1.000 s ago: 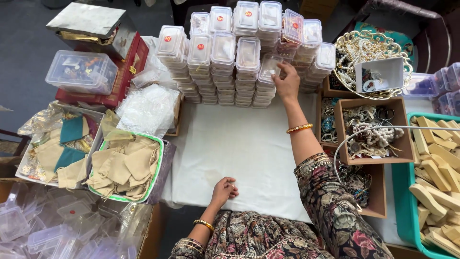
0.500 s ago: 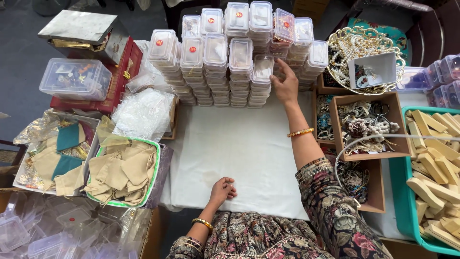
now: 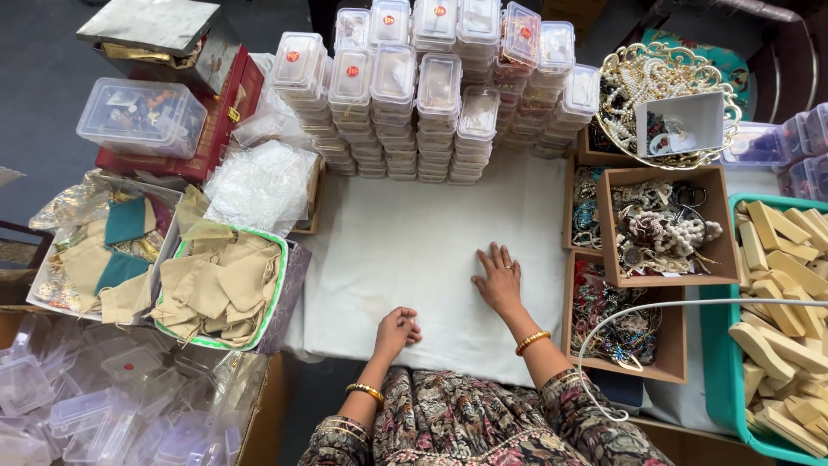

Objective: The person places jewelry items into small beige cloth pouches and then puts the pouches into clear plastic containers. They also handle small plastic bags and various jewelry pieces from boxes on the table.

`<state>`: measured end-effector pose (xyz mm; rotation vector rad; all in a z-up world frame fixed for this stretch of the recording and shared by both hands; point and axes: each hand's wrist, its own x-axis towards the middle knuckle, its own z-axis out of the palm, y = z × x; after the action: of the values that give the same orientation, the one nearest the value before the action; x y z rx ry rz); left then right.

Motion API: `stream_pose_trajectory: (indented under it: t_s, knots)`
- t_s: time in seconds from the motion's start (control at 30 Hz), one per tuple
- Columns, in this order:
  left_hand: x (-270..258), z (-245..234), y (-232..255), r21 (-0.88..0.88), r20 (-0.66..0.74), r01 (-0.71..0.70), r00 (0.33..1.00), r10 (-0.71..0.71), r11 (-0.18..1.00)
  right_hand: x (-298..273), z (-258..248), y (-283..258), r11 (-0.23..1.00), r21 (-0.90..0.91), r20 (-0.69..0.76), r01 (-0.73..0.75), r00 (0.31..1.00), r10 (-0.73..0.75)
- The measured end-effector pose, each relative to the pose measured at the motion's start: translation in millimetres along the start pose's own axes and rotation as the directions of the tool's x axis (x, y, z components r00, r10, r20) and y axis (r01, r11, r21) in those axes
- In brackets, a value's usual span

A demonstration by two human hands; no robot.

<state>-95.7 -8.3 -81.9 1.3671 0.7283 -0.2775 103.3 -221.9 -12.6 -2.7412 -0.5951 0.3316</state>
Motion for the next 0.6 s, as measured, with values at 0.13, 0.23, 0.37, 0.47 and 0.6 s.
stream_pose_trajectory:
  t_s: [0.13, 0.23, 0.37, 0.47, 0.6]
  knots:
    - [-8.6, 2.5, 10.3, 0.028, -0.019, 0.015, 1.000, -0.014, 0.999, -16.4, -0.3, 16.8, 1.000, -0.001, 0.076, -0.020, 0.997, 0.020]
    - [-8.4, 1.9, 15.5, 0.052, -0.007, 0.013, 1.000, -0.012, 0.999, -23.6, -6.4, 21.4, 1.000, -0.007, 0.075, -0.008, 0.997, 0.008]
    - [-3.6, -6.2, 19.1, 0.092, 0.073, 0.022, 0.997, -0.029, 0.995, -37.8, -10.9, 19.1, 0.999, 0.008, 0.128, -0.051, 0.991, 0.049]
    - [3.7, -13.2, 13.9, 0.125, 0.155, 0.038, 0.986, -0.057, 0.991, -42.2, -2.6, 29.1, 0.994, 0.063, 0.065, -0.088, 0.994, 0.084]
    - [21.1, -20.2, -2.1, 0.124, 0.265, 0.050, 0.961, -0.081, 0.991, -70.3, -38.6, 26.5, 0.960, 0.270, -0.435, -0.079, 0.879, 0.195]
